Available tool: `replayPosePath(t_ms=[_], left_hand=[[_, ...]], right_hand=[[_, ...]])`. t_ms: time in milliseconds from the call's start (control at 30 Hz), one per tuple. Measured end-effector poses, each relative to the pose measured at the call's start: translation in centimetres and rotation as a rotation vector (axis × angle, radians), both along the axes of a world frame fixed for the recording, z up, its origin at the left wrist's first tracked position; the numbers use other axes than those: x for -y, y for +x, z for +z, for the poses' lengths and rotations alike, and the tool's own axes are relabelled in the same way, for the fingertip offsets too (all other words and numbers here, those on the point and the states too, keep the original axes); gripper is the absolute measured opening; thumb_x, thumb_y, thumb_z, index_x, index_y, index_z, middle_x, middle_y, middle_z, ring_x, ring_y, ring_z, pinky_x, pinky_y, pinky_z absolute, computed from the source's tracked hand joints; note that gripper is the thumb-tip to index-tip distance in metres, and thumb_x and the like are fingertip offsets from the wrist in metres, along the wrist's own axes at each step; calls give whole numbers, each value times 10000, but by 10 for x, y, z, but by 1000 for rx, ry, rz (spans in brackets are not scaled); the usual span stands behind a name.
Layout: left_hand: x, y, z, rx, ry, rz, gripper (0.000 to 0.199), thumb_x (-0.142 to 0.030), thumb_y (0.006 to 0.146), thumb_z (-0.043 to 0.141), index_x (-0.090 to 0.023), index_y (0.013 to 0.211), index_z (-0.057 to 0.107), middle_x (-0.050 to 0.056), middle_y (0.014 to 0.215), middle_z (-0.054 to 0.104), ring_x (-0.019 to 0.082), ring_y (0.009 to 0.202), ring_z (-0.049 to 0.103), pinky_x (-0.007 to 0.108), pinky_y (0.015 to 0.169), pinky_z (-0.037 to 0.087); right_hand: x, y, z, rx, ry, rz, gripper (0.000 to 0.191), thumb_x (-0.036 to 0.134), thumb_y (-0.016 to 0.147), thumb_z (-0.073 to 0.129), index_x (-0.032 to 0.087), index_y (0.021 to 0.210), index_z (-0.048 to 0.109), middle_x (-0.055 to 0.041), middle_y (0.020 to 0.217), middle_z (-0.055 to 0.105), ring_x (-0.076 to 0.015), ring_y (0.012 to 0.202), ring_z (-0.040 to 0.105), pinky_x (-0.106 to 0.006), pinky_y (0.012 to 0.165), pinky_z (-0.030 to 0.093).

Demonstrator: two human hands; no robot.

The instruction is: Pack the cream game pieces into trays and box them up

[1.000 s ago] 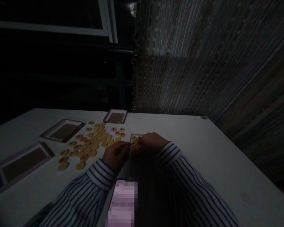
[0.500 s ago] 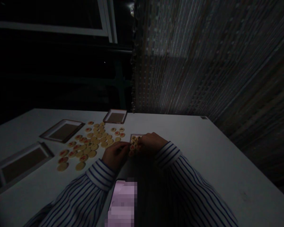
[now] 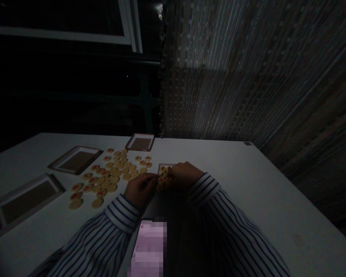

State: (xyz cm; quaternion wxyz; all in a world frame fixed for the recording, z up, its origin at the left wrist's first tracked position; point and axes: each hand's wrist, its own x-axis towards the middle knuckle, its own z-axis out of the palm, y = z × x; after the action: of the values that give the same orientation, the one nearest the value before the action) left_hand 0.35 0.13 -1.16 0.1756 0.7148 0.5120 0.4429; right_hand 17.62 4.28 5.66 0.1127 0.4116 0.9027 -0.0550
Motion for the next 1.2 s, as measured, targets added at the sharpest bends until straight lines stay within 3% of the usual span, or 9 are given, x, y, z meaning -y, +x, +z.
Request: replayPosePath(t_ms=[400,600,1000,1200], left_hand=[[-1,0,-1,2,-5,-3,157,-173,737,484,-170,803,627,40,799,647,144,772,584,277,715,468],[0,0,0,16,7,12,157,-176,732,486,-180,801,627,38,793,644,145,768,582,280,703,472],[-1,-2,0,-5,29,21,156,-200,730,494,-173,812,623,39,780,644,142,746,587,275,682,478],[0,-3,0,-37,46,24,163,-199,728,490,-170,821,621,43,797,647,145,756,588,283,693,478]], right_hand=[[-1,4,0,-48,61,-7,263,325,729,435,231,908,603,-45,867,635,-171,777,562,-245,633,345],[3,4,14,-128,160,-17,277,255,775,388,212,955,594,-52,915,631,-172,830,555,-256,702,351],[6,6,24,-176,225,-39,297,289,817,351,183,982,574,-67,950,619,-164,880,535,-264,779,337],[3,11,22,-167,257,-73,310,313,812,350,197,1008,561,-66,972,612,-176,891,534,-278,778,346]])
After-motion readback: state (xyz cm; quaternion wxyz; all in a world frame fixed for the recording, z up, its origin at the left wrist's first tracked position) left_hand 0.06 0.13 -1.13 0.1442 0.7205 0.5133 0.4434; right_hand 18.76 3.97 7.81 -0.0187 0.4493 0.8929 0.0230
